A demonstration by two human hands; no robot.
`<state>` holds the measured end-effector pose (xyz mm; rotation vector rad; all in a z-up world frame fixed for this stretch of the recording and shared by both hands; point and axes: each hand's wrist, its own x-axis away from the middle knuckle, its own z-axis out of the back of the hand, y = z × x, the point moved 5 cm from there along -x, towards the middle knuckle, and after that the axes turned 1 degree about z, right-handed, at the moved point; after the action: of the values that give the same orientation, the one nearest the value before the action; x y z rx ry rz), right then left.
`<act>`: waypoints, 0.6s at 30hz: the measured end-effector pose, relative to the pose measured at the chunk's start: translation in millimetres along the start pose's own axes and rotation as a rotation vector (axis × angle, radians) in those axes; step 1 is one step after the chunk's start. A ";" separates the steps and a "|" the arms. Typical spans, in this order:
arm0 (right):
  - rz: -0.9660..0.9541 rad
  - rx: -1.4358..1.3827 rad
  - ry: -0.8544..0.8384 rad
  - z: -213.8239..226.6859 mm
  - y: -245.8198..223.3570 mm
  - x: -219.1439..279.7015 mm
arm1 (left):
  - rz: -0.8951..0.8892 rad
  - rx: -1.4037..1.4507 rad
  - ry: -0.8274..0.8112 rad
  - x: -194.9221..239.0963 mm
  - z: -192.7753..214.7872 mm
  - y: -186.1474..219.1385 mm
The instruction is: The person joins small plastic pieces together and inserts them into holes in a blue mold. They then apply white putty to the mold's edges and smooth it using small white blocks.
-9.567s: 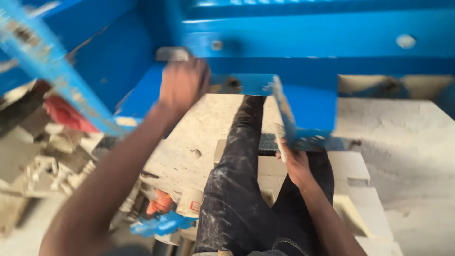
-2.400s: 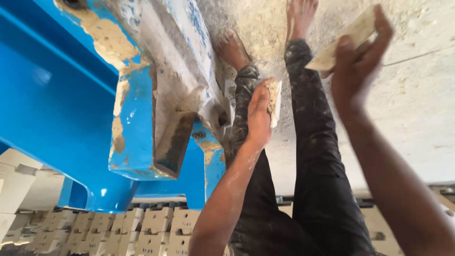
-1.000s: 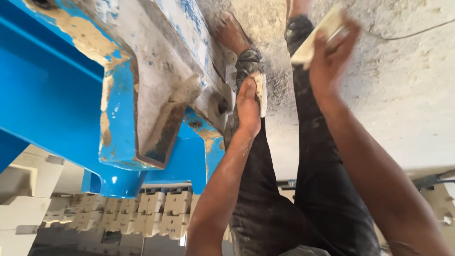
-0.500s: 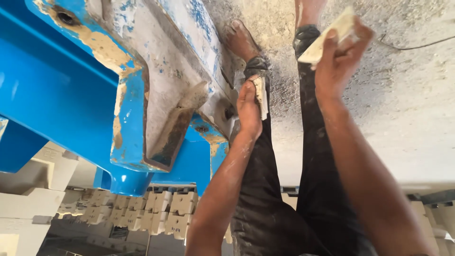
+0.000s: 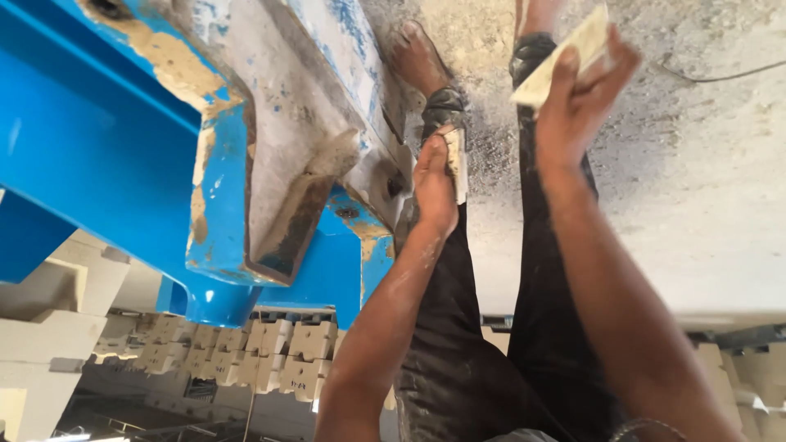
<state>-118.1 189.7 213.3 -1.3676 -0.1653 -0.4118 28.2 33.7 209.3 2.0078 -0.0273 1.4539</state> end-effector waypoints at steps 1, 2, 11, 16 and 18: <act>0.000 -0.008 -0.001 -9.8 -4.2 18.6 | -0.007 -0.004 0.001 -2.6 1.7 5.3; -0.025 0.166 -0.148 -25.9 -7.1 37.7 | -0.034 -0.031 0.009 -4.6 3.3 11.7; -0.083 0.140 -0.088 0.6 17.8 14.3 | 0.000 -0.079 0.080 -5.6 22.5 13.0; -0.109 -0.087 0.078 5.7 -10.9 -20.2 | -0.035 0.026 0.027 -3.0 10.2 7.7; 0.117 0.166 0.047 10.1 16.3 8.5 | -0.021 -0.018 0.057 0.1 6.8 3.1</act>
<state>-102.9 200.2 203.4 -1.1968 -0.0780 -0.3246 32.8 27.8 209.7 1.9458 0.0046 1.4916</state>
